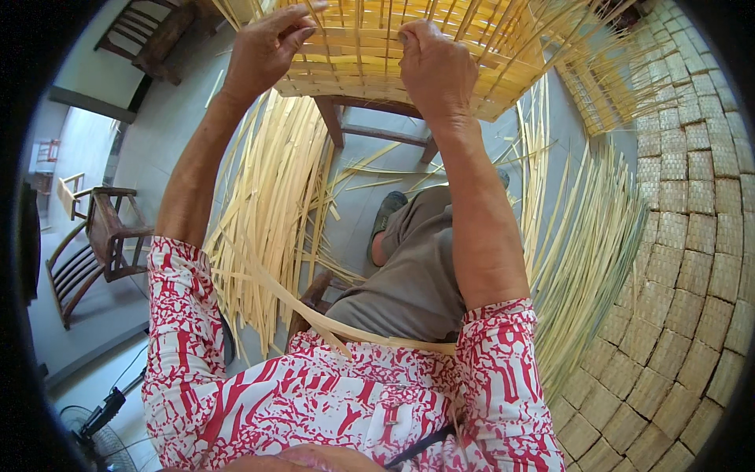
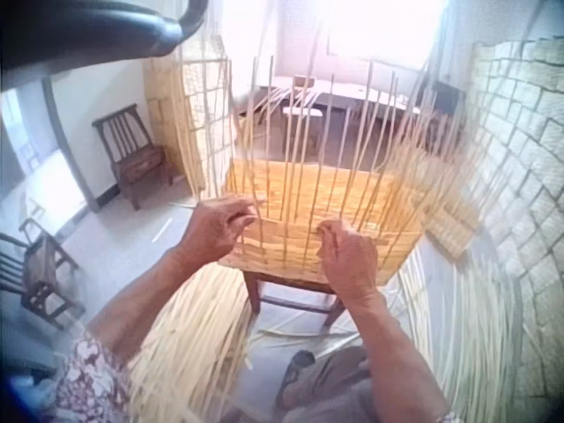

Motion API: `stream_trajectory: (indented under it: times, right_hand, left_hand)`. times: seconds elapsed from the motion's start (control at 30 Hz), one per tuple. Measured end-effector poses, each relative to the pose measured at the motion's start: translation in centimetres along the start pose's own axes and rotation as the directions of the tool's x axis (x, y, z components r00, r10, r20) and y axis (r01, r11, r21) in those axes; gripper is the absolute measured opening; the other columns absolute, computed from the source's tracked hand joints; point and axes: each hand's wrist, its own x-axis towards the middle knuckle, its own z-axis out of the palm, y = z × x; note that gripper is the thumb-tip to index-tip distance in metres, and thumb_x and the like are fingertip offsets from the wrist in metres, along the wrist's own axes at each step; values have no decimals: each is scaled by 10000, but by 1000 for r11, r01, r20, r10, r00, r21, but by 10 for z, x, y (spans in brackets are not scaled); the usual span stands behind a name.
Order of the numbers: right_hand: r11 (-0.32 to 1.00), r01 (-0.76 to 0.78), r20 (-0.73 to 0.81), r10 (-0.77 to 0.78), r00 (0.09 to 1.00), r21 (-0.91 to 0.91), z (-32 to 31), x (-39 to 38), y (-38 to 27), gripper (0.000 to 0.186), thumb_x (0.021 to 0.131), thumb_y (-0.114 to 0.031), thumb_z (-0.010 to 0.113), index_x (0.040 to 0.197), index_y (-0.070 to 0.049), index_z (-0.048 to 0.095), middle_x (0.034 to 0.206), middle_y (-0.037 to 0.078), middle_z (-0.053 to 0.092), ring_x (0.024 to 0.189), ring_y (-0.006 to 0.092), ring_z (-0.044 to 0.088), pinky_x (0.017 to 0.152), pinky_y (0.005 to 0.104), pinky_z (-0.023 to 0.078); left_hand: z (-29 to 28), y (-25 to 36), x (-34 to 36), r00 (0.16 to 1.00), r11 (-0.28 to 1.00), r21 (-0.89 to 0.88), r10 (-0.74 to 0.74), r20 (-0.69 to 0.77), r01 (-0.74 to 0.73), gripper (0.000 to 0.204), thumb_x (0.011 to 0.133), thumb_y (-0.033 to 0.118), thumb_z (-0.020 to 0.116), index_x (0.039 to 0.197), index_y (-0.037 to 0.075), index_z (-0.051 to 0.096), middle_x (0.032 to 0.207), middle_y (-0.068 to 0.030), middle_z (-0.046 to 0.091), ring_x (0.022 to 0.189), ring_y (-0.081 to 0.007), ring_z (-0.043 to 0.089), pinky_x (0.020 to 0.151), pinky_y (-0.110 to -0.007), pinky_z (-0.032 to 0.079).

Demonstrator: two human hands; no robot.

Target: The person weaves a basket by hand, interlacing thin bamboo strips through a vertical frame. They repeatedly pull and tighten the strips to form a tight grid pattern on the basket's side.

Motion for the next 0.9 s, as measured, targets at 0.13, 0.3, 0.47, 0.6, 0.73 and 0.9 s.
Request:
stream_trajectory:
  times: [0.13,0.3,0.47,0.6,0.73,0.9]
  right_hand:
    - [968,95,-34,-90,995,232,-13,-5,-12,177,979,-153,566,1135,-166,648,673,58,708,648,220,721,586,337,534]
    - [835,-146,-61,210,976,531,-25,-8,-11,116,990,-56,548,1096,-84,587,644,43,681,554,59,606,512,226,453]
    - [774,-304,-6,369,929,556,-34,-11,8,162,991,-63,550,1149,-69,584,662,37,679,526,58,562,487,233,423]
    - [862,-298,-59,352,934,410,-34,-7,17,211,961,-50,551,1161,-72,613,659,44,693,574,88,626,567,270,483]
    - [906,-275,-42,304,952,322,-27,-8,19,258,949,-46,541,1194,-77,616,671,61,703,632,128,682,634,296,516]
    - [933,-286,6,292,957,219,-21,-11,20,240,979,-137,542,1200,-90,621,688,76,712,664,192,720,636,342,533]
  left_hand:
    - [-1,12,-23,985,981,-192,-48,-169,15,427,885,19,725,1290,122,634,1032,-38,708,846,-105,670,752,-263,555]
    - [12,-16,-83,800,869,-351,-472,-370,349,402,875,26,736,1251,56,597,1071,-40,652,911,-129,625,762,-258,544]
    - [23,-11,-107,689,664,-512,-702,-178,545,224,897,91,738,1102,19,683,906,-31,697,793,-84,632,693,-245,530]
    - [39,22,-98,901,835,-381,-434,-14,396,256,900,94,704,1152,52,717,763,-59,697,663,-104,632,637,-258,516]
    - [58,35,-84,954,959,-75,-259,153,272,525,907,41,633,1417,142,563,781,-79,692,642,-181,661,612,-326,528]
    - [70,35,-67,977,975,178,-160,144,133,601,909,112,615,1483,239,487,818,-120,697,653,-307,681,610,-407,554]
